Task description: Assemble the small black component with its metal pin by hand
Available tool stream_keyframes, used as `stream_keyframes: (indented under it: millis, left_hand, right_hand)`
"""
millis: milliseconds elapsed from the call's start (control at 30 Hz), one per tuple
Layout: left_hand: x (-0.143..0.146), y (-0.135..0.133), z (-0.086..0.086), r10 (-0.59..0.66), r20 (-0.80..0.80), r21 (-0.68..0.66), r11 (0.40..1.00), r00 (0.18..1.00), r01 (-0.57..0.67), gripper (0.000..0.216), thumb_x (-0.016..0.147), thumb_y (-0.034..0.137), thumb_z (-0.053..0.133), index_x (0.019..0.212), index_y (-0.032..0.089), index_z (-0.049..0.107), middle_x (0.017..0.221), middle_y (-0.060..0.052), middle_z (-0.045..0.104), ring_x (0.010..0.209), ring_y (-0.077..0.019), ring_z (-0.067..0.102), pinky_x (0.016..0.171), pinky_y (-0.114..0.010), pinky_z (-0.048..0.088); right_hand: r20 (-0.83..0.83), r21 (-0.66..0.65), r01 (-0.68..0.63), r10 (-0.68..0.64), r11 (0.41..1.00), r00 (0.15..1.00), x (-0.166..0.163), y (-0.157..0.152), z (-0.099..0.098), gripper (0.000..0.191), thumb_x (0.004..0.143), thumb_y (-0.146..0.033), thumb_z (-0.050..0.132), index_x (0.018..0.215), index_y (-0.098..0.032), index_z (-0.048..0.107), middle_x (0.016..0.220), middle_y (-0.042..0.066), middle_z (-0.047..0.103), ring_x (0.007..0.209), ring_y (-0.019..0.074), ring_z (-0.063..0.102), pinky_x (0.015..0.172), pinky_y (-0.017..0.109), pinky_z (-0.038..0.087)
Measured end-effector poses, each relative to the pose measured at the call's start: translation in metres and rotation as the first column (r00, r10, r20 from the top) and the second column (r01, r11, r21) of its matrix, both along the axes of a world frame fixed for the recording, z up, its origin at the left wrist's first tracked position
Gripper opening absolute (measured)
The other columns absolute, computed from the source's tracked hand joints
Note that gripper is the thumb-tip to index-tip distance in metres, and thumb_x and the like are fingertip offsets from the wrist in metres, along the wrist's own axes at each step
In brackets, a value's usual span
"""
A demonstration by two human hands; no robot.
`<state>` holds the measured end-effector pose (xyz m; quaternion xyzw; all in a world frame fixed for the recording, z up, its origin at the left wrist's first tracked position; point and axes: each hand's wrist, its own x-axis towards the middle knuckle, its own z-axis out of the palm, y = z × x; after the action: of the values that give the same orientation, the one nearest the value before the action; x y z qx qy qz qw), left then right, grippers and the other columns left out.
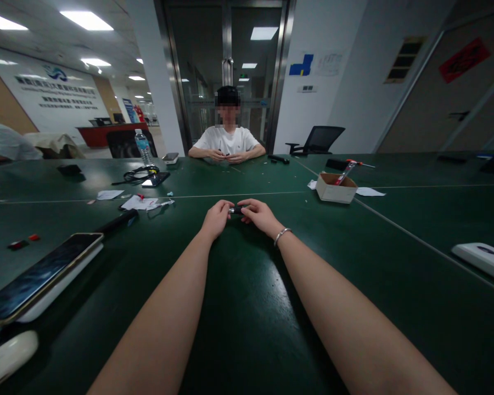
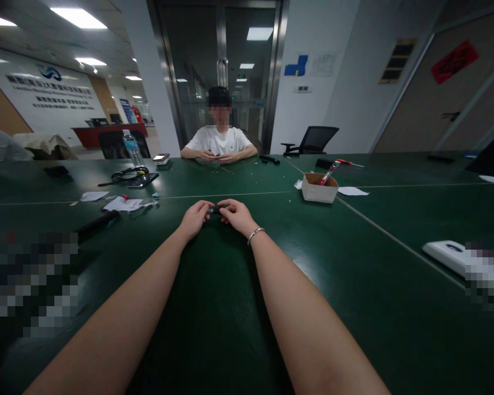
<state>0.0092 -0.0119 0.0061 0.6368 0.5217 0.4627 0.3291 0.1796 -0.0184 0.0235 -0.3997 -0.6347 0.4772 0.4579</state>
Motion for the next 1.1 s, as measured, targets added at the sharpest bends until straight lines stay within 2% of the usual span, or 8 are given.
stream_keyframes:
  millis: [100,233,400,567,700,867,1100]
  left_hand:
    - [0.0007,-0.0003,0.001,0.024,0.013,0.0,1.0,1.0,-0.024,0.026,0.084,0.028,0.045,0.098,0.02,0.066,0.074,-0.001,0.062,0.066,-0.0127,0.055,0.061,-0.024,0.041]
    - [0.0009,0.0014,-0.0004,-0.023,0.013,-0.011,1.0,1.0,0.023,0.03,0.086,0.034,0.043,0.098,0.018,0.066,0.065,0.0,0.059,0.059,-0.0125,0.052,0.057,-0.025,0.039]
    - [0.0008,0.003,-0.0009,-0.002,0.028,0.004,1.0,1.0,0.001,0.025,0.08,0.027,0.053,0.1,0.019,0.065,0.082,-0.002,0.064,0.073,-0.0126,0.058,0.065,-0.023,0.042]
    - [0.0027,0.0003,0.0027,-0.034,0.092,-0.035,0.999,0.995,0.037,0.029,0.087,0.034,0.042,0.098,0.017,0.064,0.066,-0.001,0.059,0.062,-0.0126,0.054,0.06,-0.024,0.041]
    - [0.0029,0.001,0.0017,-0.022,0.074,-0.016,1.0,0.997,0.024,0.024,0.081,0.025,0.049,0.1,0.018,0.064,0.076,-0.002,0.063,0.069,-0.0124,0.057,0.064,-0.024,0.043]
    - [0.0022,0.0011,0.0013,-0.026,0.077,-0.039,0.999,0.997,0.029,0.027,0.082,0.027,0.046,0.098,0.019,0.065,0.073,-0.002,0.062,0.065,-0.0129,0.055,0.061,-0.025,0.042]
    - [0.0,0.0035,-0.001,-0.016,0.013,0.006,1.0,1.0,0.016,0.028,0.077,0.023,0.051,0.1,0.019,0.066,0.084,-0.002,0.063,0.072,-0.0137,0.055,0.07,-0.027,0.044]
  right_hand:
    - [-0.002,-0.006,0.012,-0.012,1.0,1.0,-0.0006,0.0006,-0.0006,0.019,0.081,-0.011,0.062,0.099,-0.016,0.065,0.065,-0.002,0.062,0.054,0.0079,0.06,0.051,0.018,0.049]
    - [0.006,-0.017,0.022,-0.022,1.0,1.0,-0.0014,-0.0001,0.0003,0.019,0.083,-0.009,0.058,0.1,-0.015,0.064,0.067,-0.001,0.063,0.053,0.0074,0.059,0.051,0.018,0.049]
    - [-0.002,-0.02,0.011,-0.012,1.0,1.0,-0.0006,0.0009,-0.0007,0.018,0.085,-0.01,0.057,0.1,-0.015,0.064,0.065,-0.002,0.062,0.053,0.0072,0.06,0.051,0.017,0.049]
    - [-0.016,-0.02,0.008,-0.009,1.0,1.0,0.0004,0.0037,-0.0035,0.016,0.083,-0.016,0.063,0.1,-0.016,0.064,0.065,-0.001,0.063,0.053,0.0072,0.06,0.05,0.017,0.049]
    - [-0.015,-0.013,0.005,-0.005,1.0,1.0,0.0005,0.0048,-0.0049,0.016,0.085,-0.015,0.06,0.101,-0.016,0.064,0.064,-0.001,0.063,0.053,0.0067,0.06,0.049,0.015,0.049]
    - [-0.017,-0.011,0.002,-0.003,1.0,1.0,0.0004,0.0045,-0.0044,0.016,0.085,-0.016,0.061,0.1,-0.016,0.065,0.064,-0.002,0.063,0.052,0.0062,0.06,0.049,0.015,0.049]
    - [-0.012,-0.024,0.02,-0.021,1.0,1.0,-0.001,0.002,-0.0014,0.014,0.085,-0.015,0.061,0.098,-0.016,0.065,0.062,-0.002,0.062,0.051,0.0067,0.059,0.049,0.016,0.048]
